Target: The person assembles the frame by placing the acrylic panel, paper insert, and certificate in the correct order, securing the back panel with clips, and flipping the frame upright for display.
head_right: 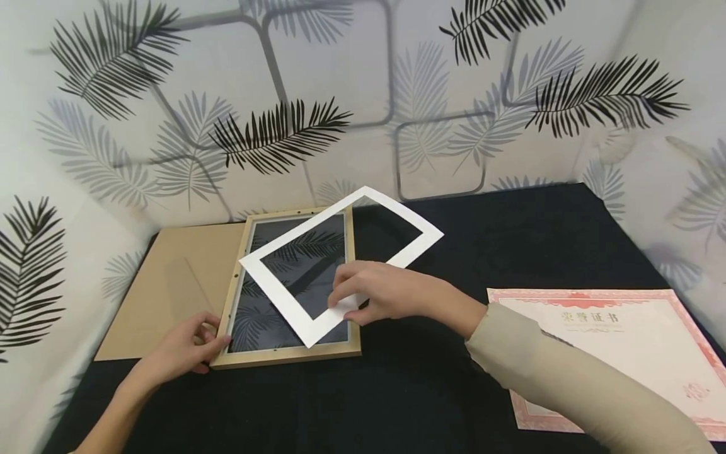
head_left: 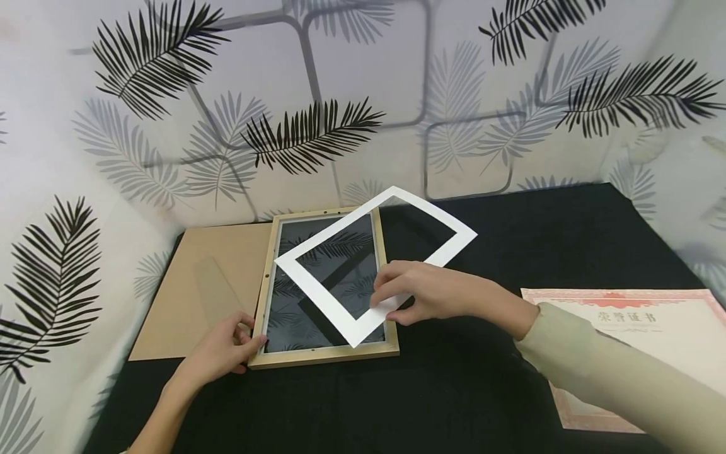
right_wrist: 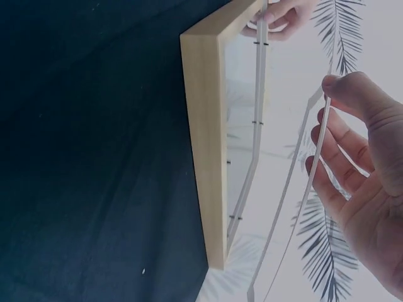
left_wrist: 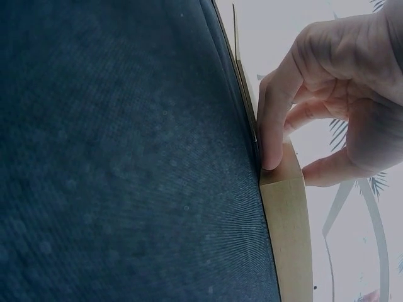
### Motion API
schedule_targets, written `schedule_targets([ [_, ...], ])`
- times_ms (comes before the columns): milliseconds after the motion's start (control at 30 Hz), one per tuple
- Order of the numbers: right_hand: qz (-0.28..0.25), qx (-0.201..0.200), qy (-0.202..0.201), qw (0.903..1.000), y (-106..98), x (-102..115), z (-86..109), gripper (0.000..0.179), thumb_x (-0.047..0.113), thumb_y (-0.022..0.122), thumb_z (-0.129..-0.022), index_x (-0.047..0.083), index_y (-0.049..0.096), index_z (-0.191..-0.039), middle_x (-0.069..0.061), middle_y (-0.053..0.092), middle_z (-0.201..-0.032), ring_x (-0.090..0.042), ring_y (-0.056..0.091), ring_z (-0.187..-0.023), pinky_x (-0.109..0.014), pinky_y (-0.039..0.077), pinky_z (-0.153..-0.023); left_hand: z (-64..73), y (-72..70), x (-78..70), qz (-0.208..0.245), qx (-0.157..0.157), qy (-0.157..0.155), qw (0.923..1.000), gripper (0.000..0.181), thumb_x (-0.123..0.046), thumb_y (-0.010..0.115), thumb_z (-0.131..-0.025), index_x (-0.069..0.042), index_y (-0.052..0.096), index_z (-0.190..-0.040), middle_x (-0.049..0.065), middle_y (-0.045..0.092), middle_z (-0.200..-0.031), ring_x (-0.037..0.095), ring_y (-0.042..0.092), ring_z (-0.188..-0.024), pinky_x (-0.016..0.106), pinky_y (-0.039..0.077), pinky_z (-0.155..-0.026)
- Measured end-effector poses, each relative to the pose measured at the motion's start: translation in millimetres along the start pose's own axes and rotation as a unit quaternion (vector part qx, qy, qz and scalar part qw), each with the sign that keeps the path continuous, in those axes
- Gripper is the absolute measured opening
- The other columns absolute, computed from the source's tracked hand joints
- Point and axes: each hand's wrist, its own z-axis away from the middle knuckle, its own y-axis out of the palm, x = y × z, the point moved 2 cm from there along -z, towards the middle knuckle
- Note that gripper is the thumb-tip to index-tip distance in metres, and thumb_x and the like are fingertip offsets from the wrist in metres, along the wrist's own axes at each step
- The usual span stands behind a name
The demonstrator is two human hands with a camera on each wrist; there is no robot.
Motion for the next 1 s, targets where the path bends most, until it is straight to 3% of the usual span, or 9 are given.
schedule_targets([
  [267,0.015,0.009,-0.050,0.9986,10,6,-15.7,0.022,0.010,0.078,-0.091,0.014,0.074,-0.112,0.000,0.058,-0.109,-0.012,0.052,-0.094,-0.023,0.048,-0.079,-0.4,-2.2,2.0,0.015,0.001,0.004,0.9999,0.041,-0.017,0.071,-0.098,0.009,0.049,-0.122,0.011,0.060,-0.088,0.022,0.064,-0.069,0.038,0.060,-0.055],
  [567,0.003,0.018,-0.057,0.9982,19,9,-23.7,0.021,0.011,0.078,-0.090,0.016,0.075,-0.111,0.003,0.059,-0.110,-0.011,0.050,-0.096,-0.022,0.047,-0.081,0.7,-5.1,6.9,0.028,-0.002,-0.007,0.9996,0.042,-0.016,0.069,-0.099,0.008,0.048,-0.126,0.013,0.061,-0.093,0.024,0.066,-0.072,0.039,0.060,-0.058],
  [700,-0.004,0.021,-0.057,0.9982,21,7,-25.2,0.022,0.011,0.078,-0.090,0.017,0.075,-0.111,0.004,0.059,-0.110,-0.011,0.050,-0.097,-0.022,0.047,-0.081,1.6,-8.0,9.3,0.040,-0.018,-0.004,0.9990,0.044,-0.014,0.066,-0.100,0.008,0.047,-0.133,0.014,0.063,-0.094,0.024,0.067,-0.074,0.038,0.061,-0.059],
  [867,-0.016,0.028,-0.055,0.9979,25,4,-26.8,0.023,0.011,0.078,-0.090,0.017,0.076,-0.112,0.004,0.059,-0.110,-0.010,0.050,-0.097,-0.022,0.047,-0.082,2.2,-13.3,8.9,0.094,-0.039,0.006,0.9948,0.033,-0.013,0.048,-0.109,0.011,0.048,-0.132,0.017,0.062,-0.094,0.026,0.066,-0.075,0.037,0.061,-0.062],
  [1000,-0.015,0.030,-0.059,0.9977,27,3,-26.6,0.023,0.011,0.078,-0.091,0.017,0.076,-0.113,0.004,0.059,-0.109,-0.010,0.051,-0.097,-0.022,0.047,-0.081,1.7,-18.5,4.1,0.175,-0.047,-0.011,0.9835,0.044,-0.027,0.034,-0.113,0.013,0.051,-0.124,0.019,0.063,-0.099,0.026,0.067,-0.078,0.037,0.061,-0.066],
])
